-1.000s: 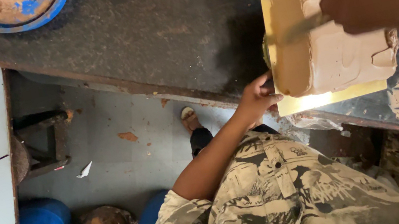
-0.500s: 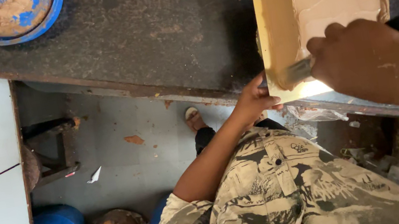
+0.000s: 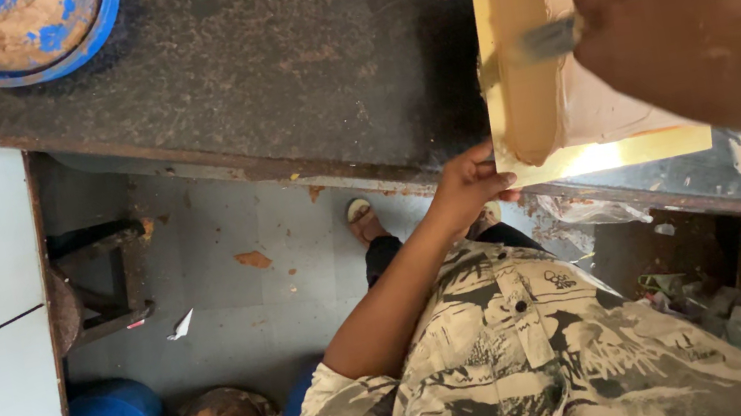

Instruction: The person applies frosting to the top and sides of a square cake using a spatula.

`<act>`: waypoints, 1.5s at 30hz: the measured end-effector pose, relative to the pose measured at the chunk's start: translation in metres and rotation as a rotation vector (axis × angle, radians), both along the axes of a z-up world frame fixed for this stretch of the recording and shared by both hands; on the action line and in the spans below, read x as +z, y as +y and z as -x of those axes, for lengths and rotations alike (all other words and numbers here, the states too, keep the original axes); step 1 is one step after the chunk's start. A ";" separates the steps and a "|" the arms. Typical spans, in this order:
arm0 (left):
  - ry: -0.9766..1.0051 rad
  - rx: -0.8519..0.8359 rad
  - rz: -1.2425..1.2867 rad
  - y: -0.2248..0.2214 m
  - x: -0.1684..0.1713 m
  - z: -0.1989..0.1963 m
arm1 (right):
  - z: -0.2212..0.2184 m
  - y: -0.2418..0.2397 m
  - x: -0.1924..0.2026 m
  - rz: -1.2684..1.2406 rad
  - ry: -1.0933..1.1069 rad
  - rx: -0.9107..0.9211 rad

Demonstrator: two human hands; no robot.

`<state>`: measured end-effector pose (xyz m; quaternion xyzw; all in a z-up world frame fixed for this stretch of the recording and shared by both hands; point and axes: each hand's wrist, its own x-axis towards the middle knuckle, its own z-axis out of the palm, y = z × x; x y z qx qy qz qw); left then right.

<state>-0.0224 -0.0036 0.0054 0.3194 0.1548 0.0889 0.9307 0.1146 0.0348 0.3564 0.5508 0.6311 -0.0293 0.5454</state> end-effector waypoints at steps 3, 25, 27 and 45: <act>0.006 0.000 0.004 0.000 0.001 0.000 | -0.015 0.017 -0.002 -0.083 -0.046 0.012; 0.018 0.023 -0.027 -0.008 -0.009 -0.003 | -0.058 0.082 -0.016 -0.025 -0.054 -0.107; 0.003 0.026 -0.013 -0.009 -0.011 -0.002 | -0.059 0.078 -0.022 -0.013 -0.035 -0.113; 0.021 0.004 -0.056 0.013 -0.010 -0.002 | 0.012 -0.011 -0.006 0.335 0.057 -0.105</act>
